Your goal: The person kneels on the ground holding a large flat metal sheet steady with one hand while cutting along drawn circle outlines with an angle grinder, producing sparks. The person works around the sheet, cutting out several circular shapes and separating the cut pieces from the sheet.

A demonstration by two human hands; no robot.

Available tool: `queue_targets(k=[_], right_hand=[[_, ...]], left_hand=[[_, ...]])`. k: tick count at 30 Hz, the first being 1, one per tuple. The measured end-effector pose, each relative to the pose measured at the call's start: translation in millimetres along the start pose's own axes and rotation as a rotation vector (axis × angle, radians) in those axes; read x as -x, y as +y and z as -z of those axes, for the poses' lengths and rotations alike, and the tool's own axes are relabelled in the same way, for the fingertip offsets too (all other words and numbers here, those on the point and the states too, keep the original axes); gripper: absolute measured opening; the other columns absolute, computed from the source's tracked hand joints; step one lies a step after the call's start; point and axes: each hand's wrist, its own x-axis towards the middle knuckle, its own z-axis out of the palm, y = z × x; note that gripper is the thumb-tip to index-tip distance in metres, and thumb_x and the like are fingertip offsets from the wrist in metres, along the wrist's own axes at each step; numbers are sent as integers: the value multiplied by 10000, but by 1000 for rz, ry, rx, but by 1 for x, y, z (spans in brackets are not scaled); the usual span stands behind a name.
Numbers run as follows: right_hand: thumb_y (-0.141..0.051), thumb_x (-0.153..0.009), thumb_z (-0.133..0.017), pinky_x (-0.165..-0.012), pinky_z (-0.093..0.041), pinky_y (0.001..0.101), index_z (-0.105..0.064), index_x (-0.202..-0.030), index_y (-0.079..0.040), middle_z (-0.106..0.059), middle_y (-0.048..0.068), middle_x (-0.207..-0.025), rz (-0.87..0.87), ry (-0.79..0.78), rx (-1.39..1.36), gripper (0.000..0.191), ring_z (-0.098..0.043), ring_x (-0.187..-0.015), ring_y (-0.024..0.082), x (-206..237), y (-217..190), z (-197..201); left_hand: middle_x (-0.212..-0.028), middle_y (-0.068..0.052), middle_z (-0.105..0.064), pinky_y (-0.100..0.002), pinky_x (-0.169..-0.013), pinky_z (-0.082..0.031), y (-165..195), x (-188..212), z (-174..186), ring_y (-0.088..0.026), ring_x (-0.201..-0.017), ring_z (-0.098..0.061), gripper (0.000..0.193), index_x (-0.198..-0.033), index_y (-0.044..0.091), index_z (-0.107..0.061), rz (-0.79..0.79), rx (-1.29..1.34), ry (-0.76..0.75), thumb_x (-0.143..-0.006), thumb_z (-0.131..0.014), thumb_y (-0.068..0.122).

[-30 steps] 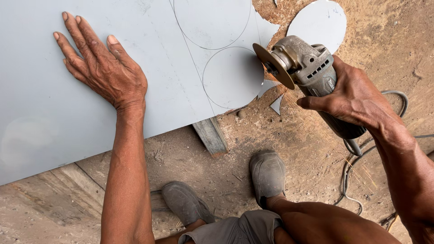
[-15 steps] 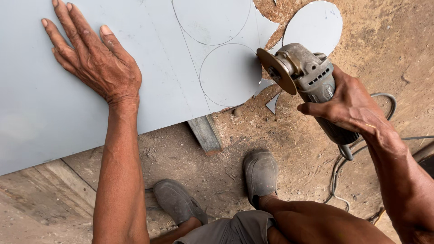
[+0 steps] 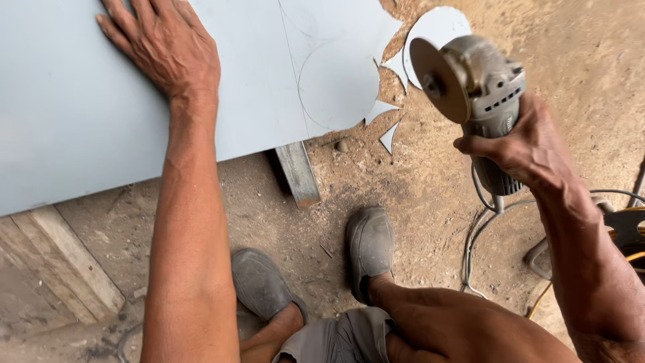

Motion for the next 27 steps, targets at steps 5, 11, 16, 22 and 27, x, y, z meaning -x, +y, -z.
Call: queue_targets(k=[5,11,16,22,27], right_hand=[[-288,-697,-828,-866,-619,470,-534,-1289,17,-685,194,-1096,60,91,-56,728,-701,-931,299,44,-20,-5],[-271,-715,-807,-863,-621,493,-527,-1315,30,-663,220,-1126,30,231,121,727,-692,-955,326,89,-79,-6],[-281,-705,-809,-843,-638,475,-493,-1325,26,-673,213,-1098,-56,225,97,761,-713,-900,325,104,-126,-14],[-275,-695,-813,-838,-632,454,-502,-1329,30,-681,215,-1089,5,150,65,769,-709,-910,302,52,-108,-31],[-267,-654,-817,-815,-627,457,-509,-1297,27,-688,196,-1057,-8,40,4,771,-703,-885,288,-3,-69,-28]], left_hand=[[-1673,-145,-257,-709,-1223,-72,-10,0,6,-467,-1505,-94,507,-1607,88,-326,-35,85,67,-1160,-383,320],[-1675,-138,-263,-681,-1257,-41,-41,0,18,-435,-1541,-98,504,-1598,63,-322,25,167,-24,-1163,-355,315],[-1663,-130,-274,-662,-1240,-38,-59,2,45,-435,-1524,-100,517,-1577,44,-337,-44,261,22,-1147,-327,331],[-1674,-140,-265,-641,-1237,-19,-47,-2,41,-432,-1520,-99,545,-1594,37,-326,-42,282,39,-1146,-291,346],[-1662,-149,-287,-630,-1232,-16,-24,-9,26,-428,-1515,-118,531,-1573,40,-356,-12,236,-13,-1147,-293,351]])
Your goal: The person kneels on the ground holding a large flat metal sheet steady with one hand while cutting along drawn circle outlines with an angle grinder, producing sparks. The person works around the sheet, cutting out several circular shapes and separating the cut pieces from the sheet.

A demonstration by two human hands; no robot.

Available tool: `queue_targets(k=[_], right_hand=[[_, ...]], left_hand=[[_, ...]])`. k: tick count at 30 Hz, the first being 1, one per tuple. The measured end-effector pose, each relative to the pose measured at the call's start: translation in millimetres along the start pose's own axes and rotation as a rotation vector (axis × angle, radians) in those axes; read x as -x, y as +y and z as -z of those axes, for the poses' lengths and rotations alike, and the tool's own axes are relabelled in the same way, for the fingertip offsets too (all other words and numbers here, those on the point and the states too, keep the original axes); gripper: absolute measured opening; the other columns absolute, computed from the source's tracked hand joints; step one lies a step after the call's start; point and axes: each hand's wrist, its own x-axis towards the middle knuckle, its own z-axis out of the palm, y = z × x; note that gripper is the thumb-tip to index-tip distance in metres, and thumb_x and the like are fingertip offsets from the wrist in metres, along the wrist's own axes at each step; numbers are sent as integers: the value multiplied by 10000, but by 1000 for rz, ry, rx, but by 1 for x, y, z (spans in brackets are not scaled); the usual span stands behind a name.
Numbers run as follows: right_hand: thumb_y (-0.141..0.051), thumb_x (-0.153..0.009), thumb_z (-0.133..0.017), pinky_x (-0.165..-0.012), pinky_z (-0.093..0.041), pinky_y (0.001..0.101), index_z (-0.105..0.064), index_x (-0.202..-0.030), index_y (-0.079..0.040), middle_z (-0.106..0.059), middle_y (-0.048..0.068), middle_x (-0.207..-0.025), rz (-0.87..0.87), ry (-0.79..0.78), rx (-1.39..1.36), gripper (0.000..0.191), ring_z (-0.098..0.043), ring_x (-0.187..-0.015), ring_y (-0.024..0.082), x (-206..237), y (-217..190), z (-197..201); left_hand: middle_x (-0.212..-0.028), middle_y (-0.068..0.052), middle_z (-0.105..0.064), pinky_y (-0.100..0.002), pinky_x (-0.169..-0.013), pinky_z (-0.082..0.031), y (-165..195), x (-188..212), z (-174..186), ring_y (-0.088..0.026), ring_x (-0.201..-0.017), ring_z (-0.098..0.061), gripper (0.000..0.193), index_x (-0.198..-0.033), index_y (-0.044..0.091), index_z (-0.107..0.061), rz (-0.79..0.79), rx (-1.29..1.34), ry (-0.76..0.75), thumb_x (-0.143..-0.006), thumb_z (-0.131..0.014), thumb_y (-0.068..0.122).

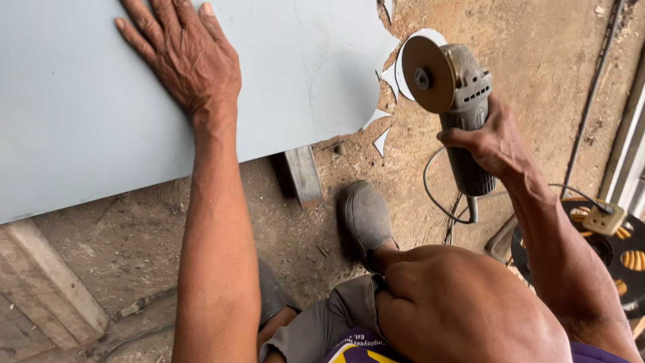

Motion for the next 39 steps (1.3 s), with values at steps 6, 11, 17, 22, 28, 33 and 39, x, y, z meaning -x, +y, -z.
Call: queue_targets(k=[6,11,17,22,28,33,39], right_hand=[[-255,-629,-839,-796,-632,445,-500,-1307,44,-675,183,-1063,61,-115,-23,814,-697,-884,286,-69,39,13],[-250,-657,-823,-819,-623,421,-483,-1386,31,-698,197,-1108,87,-186,-81,853,-720,-915,295,-101,64,14],[-271,-659,-794,-810,-632,397,-483,-1412,-8,-731,185,-1082,4,-249,-50,856,-741,-888,284,-118,64,8],[-278,-654,-825,-860,-613,398,-502,-1381,13,-717,180,-1123,20,-226,-64,848,-728,-951,274,-123,64,6],[-271,-639,-844,-887,-603,402,-502,-1396,14,-705,169,-1147,52,-212,-100,877,-715,-982,264,-124,69,2],[-270,-631,-841,-857,-615,401,-505,-1388,7,-707,163,-1102,27,-221,-55,874,-724,-930,266,-123,67,0],[-271,-640,-834,-810,-626,399,-521,-1344,3,-712,151,-1071,-29,-226,-67,818,-726,-889,256,-124,62,-1]], left_hand=[[-1678,-127,-285,-603,-1269,-35,31,-14,-28,-400,-1538,-119,538,-1608,65,-365,94,-152,-1,-1170,-293,368],[-1711,-87,-273,-577,-1328,-80,34,-23,-62,-343,-1566,-104,550,-1646,128,-367,122,-310,63,-1169,-281,388],[-1726,-60,-270,-560,-1375,-96,19,-26,-85,-312,-1587,-84,575,-1661,159,-385,103,-350,119,-1164,-273,425],[-1727,-80,-271,-561,-1370,-84,22,-27,-81,-317,-1593,-94,574,-1663,143,-395,105,-340,97,-1174,-280,420],[-1664,-99,-297,-572,-1318,-85,33,-32,-71,-341,-1537,-128,561,-1588,126,-409,171,-290,30,-1107,-296,390],[-1656,-109,-301,-576,-1306,-76,32,-32,-69,-352,-1529,-139,556,-1581,116,-403,169,-292,11,-1110,-316,397],[-1644,-130,-310,-591,-1290,-71,26,-31,-70,-364,-1522,-156,531,-1572,130,-401,150,-274,4,-1113,-306,379]])
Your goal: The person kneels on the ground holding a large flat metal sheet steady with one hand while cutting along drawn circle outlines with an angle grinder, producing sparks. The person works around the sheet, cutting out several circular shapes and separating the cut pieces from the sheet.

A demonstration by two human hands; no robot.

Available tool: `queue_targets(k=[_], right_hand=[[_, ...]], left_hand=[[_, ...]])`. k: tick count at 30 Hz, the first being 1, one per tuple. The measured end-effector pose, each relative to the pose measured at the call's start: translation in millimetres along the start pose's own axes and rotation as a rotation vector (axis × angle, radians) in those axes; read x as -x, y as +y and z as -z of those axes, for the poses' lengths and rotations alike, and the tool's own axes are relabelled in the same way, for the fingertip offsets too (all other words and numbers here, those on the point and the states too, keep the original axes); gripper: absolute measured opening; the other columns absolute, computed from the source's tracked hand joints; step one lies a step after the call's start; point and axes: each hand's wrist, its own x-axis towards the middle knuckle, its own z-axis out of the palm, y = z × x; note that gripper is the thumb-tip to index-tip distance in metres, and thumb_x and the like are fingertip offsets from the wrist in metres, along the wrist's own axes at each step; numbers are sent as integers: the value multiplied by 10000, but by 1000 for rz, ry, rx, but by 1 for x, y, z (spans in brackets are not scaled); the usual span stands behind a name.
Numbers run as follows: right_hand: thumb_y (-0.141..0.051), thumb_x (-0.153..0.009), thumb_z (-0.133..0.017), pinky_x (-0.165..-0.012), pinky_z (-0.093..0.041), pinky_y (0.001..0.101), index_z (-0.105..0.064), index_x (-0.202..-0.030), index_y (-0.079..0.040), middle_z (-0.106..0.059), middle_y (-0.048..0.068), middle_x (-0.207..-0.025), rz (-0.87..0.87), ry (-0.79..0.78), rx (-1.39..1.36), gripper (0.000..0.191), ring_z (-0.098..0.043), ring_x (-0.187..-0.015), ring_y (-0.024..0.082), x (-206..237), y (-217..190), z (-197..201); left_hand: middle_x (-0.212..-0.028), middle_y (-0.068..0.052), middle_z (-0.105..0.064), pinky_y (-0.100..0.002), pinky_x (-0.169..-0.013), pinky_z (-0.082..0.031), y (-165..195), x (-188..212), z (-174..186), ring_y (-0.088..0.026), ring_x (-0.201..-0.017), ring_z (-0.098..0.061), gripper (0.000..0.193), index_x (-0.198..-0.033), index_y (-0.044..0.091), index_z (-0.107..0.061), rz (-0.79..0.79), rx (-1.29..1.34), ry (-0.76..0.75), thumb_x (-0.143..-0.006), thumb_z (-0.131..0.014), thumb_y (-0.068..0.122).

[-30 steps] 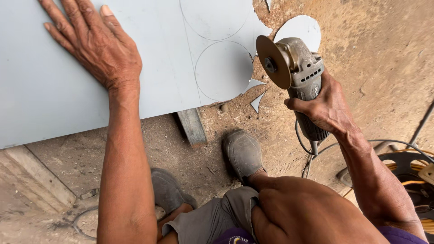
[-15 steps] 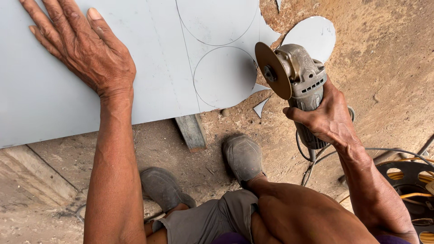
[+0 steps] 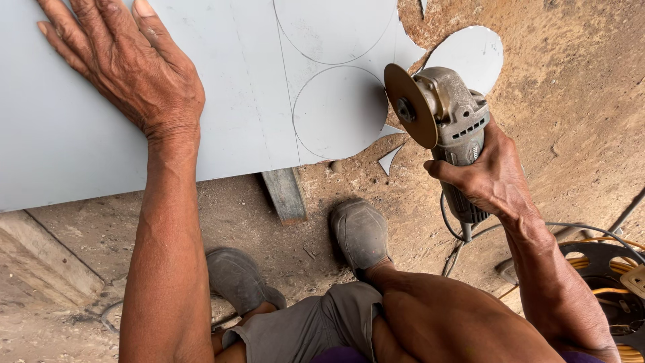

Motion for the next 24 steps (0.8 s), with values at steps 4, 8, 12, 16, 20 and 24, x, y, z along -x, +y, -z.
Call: queue_targets(k=[4,8,12,16,20,24], right_hand=[[-261,-640,-838,-820,-618,402,-524,-1351,2,-714,154,-1068,17,-2,42,820,-723,-893,258,1,-2,-1],[-254,-652,-832,-842,-615,403,-518,-1369,3,-716,159,-1089,51,7,32,824,-724,-926,263,0,-4,-2],[-258,-649,-830,-840,-619,398,-502,-1384,-3,-711,153,-1102,41,5,28,844,-725,-928,262,-1,-6,-1],[-249,-654,-828,-844,-615,409,-520,-1365,4,-715,157,-1097,36,-6,47,815,-720,-935,260,0,-8,0],[-240,-643,-826,-838,-608,423,-524,-1355,3,-720,162,-1081,16,-13,60,810,-718,-920,265,1,-9,1],[-250,-637,-821,-838,-621,418,-494,-1377,-4,-707,165,-1086,34,-21,52,846,-718,-917,270,1,-9,2]], left_hand=[[-1639,-125,-319,-598,-1283,-71,-2,0,-4,-371,-1515,-160,527,-1562,125,-392,-5,-9,2,-1112,-301,382],[-1653,-141,-309,-603,-1283,-70,-5,0,-8,-375,-1520,-151,544,-1587,112,-374,-27,-49,28,-1130,-295,396],[-1665,-133,-279,-589,-1292,-59,-7,-1,-10,-370,-1530,-137,555,-1593,121,-332,11,-68,-34,-1123,-263,408],[-1673,-128,-270,-582,-1298,-57,-8,-1,-10,-367,-1539,-137,562,-1601,125,-310,-2,-107,-28,-1125,-248,418],[-1681,-127,-269,-582,-1301,-57,-11,-1,-13,-367,-1546,-139,567,-1611,121,-299,-8,-115,-22,-1133,-243,423],[-1689,-125,-268,-582,-1304,-57,-13,-2,-16,-367,-1552,-141,572,-1621,118,-289,-13,-127,-20,-1142,-238,427]])
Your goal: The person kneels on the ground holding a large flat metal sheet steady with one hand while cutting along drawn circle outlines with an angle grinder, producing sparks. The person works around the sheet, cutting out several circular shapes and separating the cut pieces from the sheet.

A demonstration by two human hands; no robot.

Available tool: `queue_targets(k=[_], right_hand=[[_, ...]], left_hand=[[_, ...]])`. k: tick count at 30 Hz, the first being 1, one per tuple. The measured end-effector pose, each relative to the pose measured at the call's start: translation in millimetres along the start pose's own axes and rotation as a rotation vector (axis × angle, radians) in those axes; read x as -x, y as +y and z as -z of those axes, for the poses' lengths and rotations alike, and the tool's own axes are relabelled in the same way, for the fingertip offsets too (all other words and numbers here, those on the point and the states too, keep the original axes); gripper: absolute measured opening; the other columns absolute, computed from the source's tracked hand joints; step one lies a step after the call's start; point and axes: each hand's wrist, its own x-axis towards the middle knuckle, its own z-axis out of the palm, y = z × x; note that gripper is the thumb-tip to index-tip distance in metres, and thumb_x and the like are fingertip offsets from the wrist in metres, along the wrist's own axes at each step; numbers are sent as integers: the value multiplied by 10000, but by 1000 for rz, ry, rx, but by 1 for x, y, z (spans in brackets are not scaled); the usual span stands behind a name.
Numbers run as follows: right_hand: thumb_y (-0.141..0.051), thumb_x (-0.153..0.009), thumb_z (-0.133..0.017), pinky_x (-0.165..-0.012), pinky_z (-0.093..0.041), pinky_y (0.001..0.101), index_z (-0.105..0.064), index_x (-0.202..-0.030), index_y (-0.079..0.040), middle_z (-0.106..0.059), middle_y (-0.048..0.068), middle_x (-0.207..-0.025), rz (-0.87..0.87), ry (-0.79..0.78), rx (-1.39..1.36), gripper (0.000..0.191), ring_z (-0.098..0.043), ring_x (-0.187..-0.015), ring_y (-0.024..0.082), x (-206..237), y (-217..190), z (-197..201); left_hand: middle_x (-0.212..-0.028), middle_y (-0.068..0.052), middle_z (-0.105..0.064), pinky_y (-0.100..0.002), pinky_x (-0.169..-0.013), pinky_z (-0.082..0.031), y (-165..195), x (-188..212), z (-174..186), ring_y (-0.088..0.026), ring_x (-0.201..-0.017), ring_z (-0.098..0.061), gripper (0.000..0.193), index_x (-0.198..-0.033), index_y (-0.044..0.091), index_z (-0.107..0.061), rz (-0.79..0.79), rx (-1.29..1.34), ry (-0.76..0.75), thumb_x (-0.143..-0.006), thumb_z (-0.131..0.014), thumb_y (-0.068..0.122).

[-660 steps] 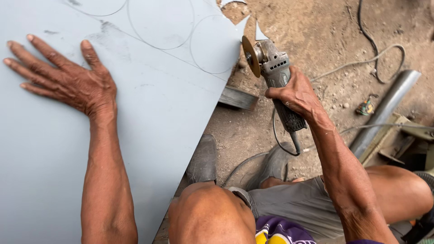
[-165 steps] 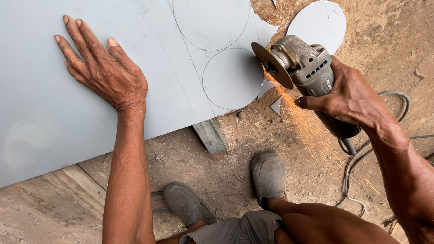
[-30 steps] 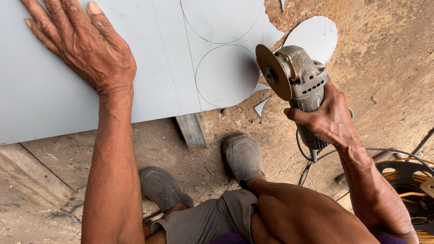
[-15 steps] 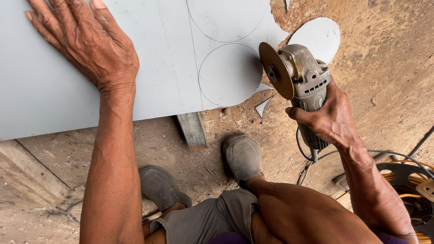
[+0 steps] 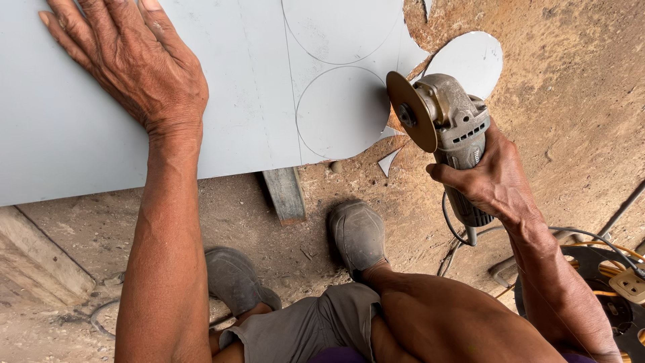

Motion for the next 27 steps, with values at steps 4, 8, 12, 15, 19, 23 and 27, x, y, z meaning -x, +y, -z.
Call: queue_targets(k=[4,8,12,15,19,23,27], right_hand=[[-249,-650,-823,-864,-618,421,-513,-1374,-1,-717,172,-1102,23,2,36,825,-728,-935,275,-1,-1,1],[-237,-644,-826,-844,-627,423,-522,-1359,-4,-721,173,-1092,-1,-10,31,812,-734,-914,280,-2,-5,3],[-213,-659,-822,-843,-629,426,-545,-1341,-2,-732,179,-1074,17,-15,31,766,-738,-909,280,-3,-9,5],[-217,-648,-836,-827,-631,423,-537,-1340,-3,-725,177,-1082,15,-12,37,784,-740,-883,279,-4,-10,4],[-222,-648,-840,-808,-636,423,-534,-1340,-2,-733,181,-1062,-7,-14,46,788,-742,-874,274,-6,-11,4],[-217,-655,-838,-809,-634,424,-541,-1338,5,-734,181,-1062,24,-13,34,778,-739,-887,273,-6,-14,5],[-218,-650,-842,-814,-635,423,-554,-1317,4,-737,169,-1059,6,-5,57,760,-743,-884,274,-7,-17,5]], left_hand=[[-1695,-127,-265,-581,-1306,-56,0,-1,-1,-368,-1557,-141,577,-1629,114,-280,13,-9,0,-1149,-233,430],[-1691,-140,-258,-587,-1298,-51,1,0,0,-375,-1554,-141,578,-1630,108,-282,5,-7,-11,-1150,-236,428],[-1683,-150,-268,-598,-1289,-48,0,1,1,-383,-1549,-147,578,-1624,102,-304,-6,19,5,-1148,-245,424],[-1677,-151,-282,-604,-1286,-49,-1,0,0,-386,-1547,-154,569,-1620,110,-328,-16,43,23,-1147,-250,417],[-1673,-154,-295,-607,-1285,-51,-1,0,-2,-393,-1544,-161,566,-1617,107,-348,-26,57,43,-1150,-255,412],[-1669,-158,-297,-606,-1284,-55,0,0,-2,-395,-1540,-163,558,-1616,126,-361,-23,55,47,-1147,-258,411],[-1648,-163,-315,-615,-1272,-59,1,-1,1,-401,-1525,-176,553,-1590,123,-386,-27,87,57,-1131,-265,407]])
